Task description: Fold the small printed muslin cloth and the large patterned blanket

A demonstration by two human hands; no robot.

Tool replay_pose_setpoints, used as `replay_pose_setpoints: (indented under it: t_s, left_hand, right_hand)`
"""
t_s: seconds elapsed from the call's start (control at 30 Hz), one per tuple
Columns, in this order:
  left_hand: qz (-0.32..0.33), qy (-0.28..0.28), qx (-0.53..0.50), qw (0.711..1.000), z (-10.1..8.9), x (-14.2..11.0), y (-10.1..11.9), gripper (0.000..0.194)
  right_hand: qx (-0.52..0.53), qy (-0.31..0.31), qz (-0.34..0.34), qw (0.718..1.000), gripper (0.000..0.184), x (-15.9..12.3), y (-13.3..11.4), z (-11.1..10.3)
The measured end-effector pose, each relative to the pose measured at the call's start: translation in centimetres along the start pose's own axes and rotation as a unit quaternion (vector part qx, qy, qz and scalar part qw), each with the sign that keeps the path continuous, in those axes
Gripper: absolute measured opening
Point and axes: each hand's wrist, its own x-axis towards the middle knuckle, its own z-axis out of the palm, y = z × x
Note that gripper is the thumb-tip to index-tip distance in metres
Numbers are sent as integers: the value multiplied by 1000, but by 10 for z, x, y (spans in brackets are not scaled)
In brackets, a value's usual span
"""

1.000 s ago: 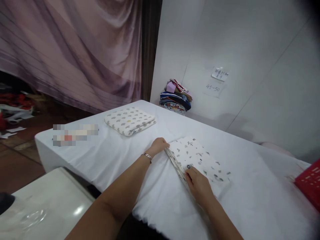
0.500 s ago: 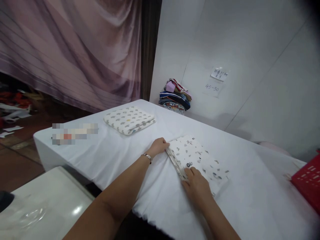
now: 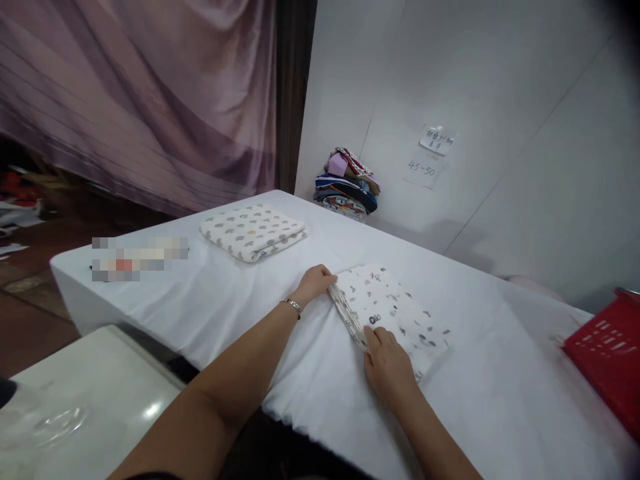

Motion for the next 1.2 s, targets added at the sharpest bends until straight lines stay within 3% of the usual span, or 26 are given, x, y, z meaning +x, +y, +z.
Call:
replay_pose_setpoints:
  t_s: [0.23,0.47,0.63,1.2]
  left_hand:
    - [21,10,-31,999,2,0,4,15]
    - [13,18,-61,998,4,-4,9,15]
    - [48,12,-82,995,3,-6,17,19]
    - [78,8,-3,997,6,-2,-1,16]
  right_hand:
    - [55,-25,27,998,40,-1,4,-8]
    - [49,-8,40,998,32,0,5,-6]
    - [77,-6,39,996,26,0,12,-9]
    - [-19,16,-8,1000,35,-7,5,5]
